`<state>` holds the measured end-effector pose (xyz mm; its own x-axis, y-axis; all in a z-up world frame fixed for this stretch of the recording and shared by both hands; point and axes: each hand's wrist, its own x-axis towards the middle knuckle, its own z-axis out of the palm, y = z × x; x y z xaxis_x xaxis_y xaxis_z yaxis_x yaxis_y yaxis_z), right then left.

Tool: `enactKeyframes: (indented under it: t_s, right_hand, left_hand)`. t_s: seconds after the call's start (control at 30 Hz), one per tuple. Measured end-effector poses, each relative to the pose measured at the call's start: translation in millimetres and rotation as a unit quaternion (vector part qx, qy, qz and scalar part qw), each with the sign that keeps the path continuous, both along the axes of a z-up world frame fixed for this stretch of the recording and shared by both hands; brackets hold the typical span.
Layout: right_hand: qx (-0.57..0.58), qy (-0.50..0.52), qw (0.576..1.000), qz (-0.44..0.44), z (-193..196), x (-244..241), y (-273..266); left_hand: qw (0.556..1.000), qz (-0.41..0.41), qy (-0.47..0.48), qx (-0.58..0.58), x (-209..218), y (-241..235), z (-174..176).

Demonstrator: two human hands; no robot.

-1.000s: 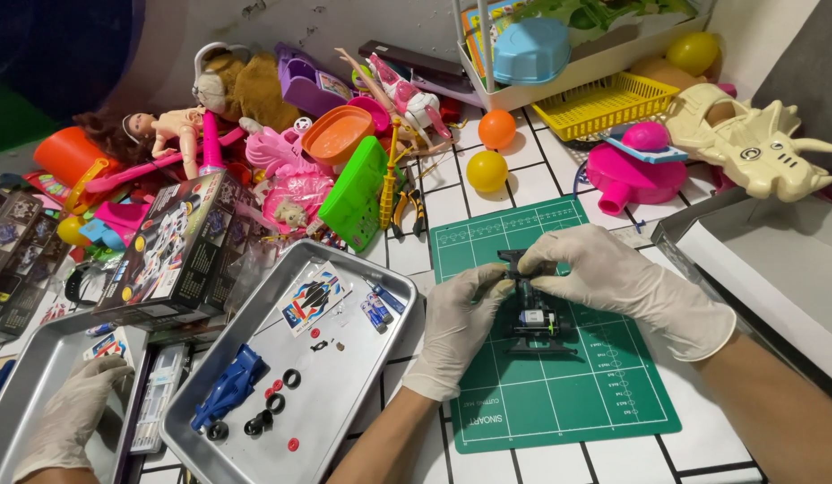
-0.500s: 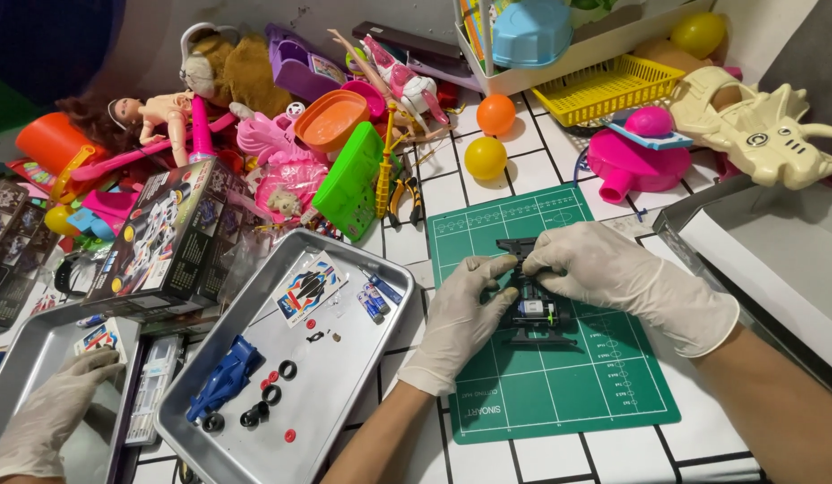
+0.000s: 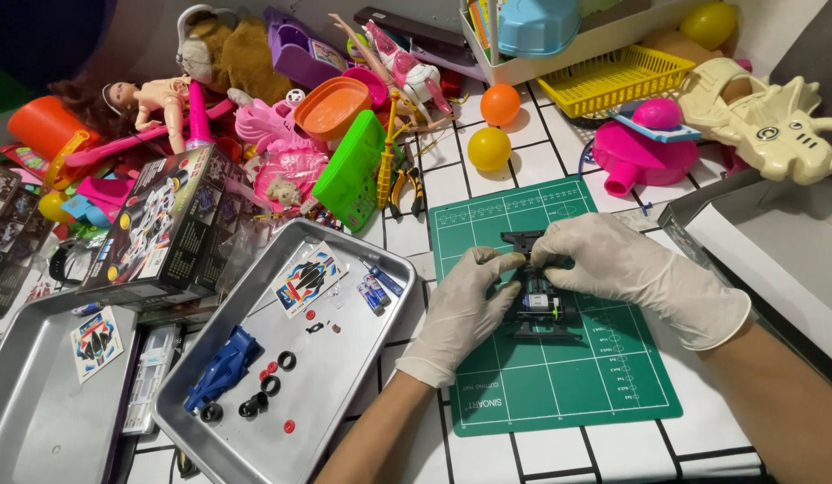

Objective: Assembling a Mini 4WD toy car by inserting batteries and adjusting the motor and gear assembly on a workspace.

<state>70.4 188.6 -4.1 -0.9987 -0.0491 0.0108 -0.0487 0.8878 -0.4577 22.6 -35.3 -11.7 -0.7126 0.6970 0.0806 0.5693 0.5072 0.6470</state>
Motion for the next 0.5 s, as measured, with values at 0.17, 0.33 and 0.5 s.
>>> enactKeyframes:
  t_s: [0.17, 0.33, 0.5]
  right_hand:
    - [-0.02, 0.01, 1.0, 0.008, -4.9, -0.7, 3.1]
    - [-0.041, 0.01, 0.999, 0.009, -3.3, -1.1, 2.1]
    - [-0.041, 0.01, 0.999, 0.007, -10.8, -3.2, 9.1]
  left_hand:
    - [1.0, -0.016, 0.004, -0.014, 1.1, -1.5, 7.6]
    - [1.0, -0.018, -0.001, -0.007, -0.8, -0.5, 3.4]
    - [1.0, -0.01, -0.027, 0.009, -3.3, 0.0, -1.3]
